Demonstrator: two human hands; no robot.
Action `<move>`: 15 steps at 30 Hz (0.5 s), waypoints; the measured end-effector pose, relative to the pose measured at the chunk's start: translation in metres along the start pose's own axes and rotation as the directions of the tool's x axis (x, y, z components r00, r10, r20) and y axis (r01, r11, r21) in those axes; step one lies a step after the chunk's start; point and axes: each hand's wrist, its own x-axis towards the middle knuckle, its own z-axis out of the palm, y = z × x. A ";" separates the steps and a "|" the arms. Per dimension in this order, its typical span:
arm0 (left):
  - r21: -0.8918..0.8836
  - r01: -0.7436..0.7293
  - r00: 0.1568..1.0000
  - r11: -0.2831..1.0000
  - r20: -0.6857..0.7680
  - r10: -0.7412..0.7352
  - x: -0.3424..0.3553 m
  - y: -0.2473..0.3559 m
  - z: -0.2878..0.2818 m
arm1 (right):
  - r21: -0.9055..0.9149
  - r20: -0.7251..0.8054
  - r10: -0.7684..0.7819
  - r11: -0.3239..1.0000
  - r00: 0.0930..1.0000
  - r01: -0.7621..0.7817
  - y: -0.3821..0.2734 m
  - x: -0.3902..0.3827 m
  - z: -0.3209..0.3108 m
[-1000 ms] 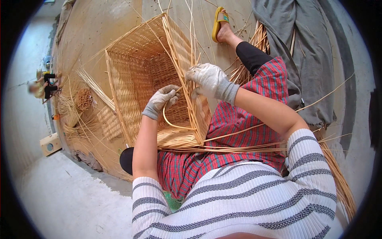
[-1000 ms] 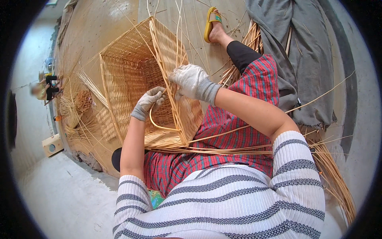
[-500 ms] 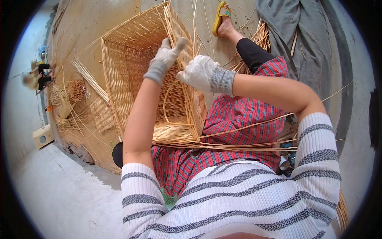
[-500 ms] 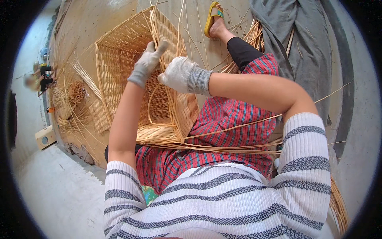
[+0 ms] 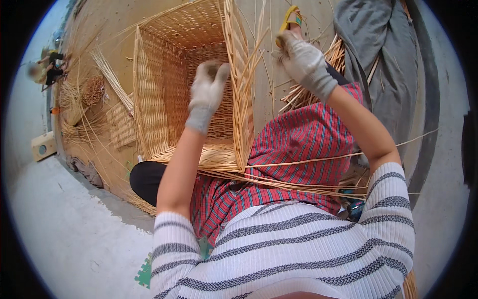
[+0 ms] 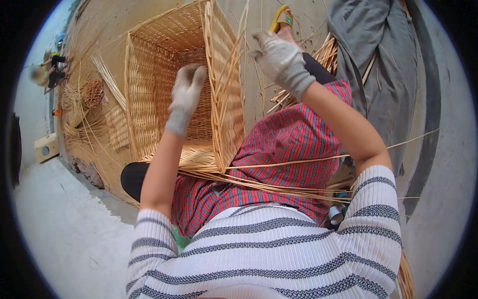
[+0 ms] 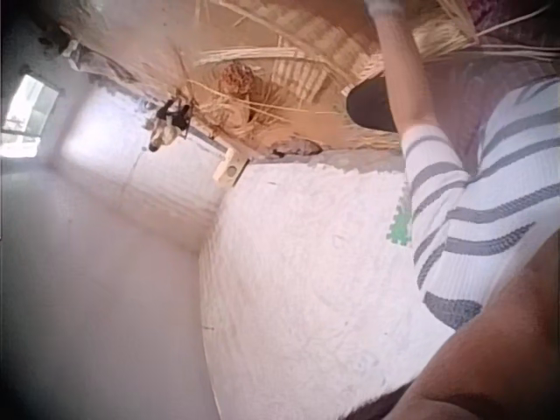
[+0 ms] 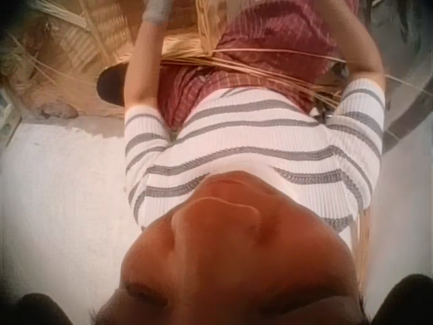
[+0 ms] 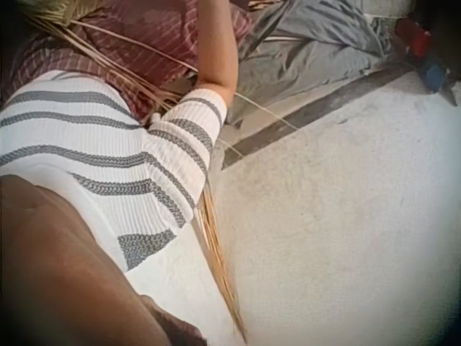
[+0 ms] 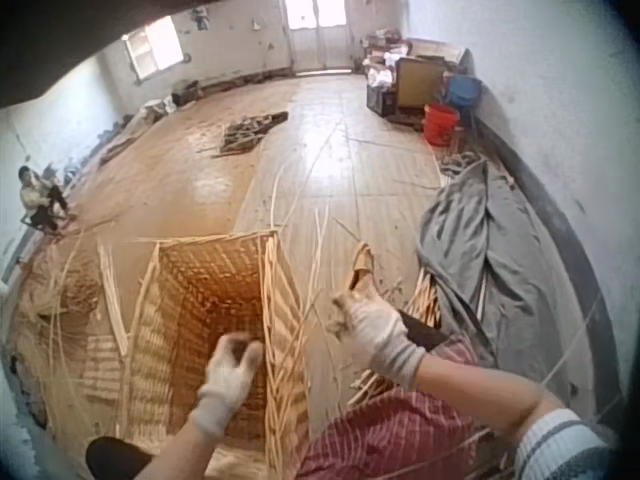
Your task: Weaving the top rim of a large rectangular wicker basket.
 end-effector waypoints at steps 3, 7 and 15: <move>0.426 -0.139 0.975 0.894 0.217 0.048 -0.092 0.002 -0.027 | -0.062 0.488 0.272 0.959 0.830 -0.278 -0.033 -0.014 -0.011; 0.677 -0.264 0.961 0.687 0.244 0.129 -0.131 0.019 -0.001 | -0.106 0.403 0.196 0.980 0.894 -0.167 -0.094 0.029 0.051; 0.473 -0.068 0.985 0.879 0.171 -0.016 -0.171 0.008 -0.016 | 0.237 0.317 0.395 0.847 0.862 -0.475 -0.065 -0.033 0.039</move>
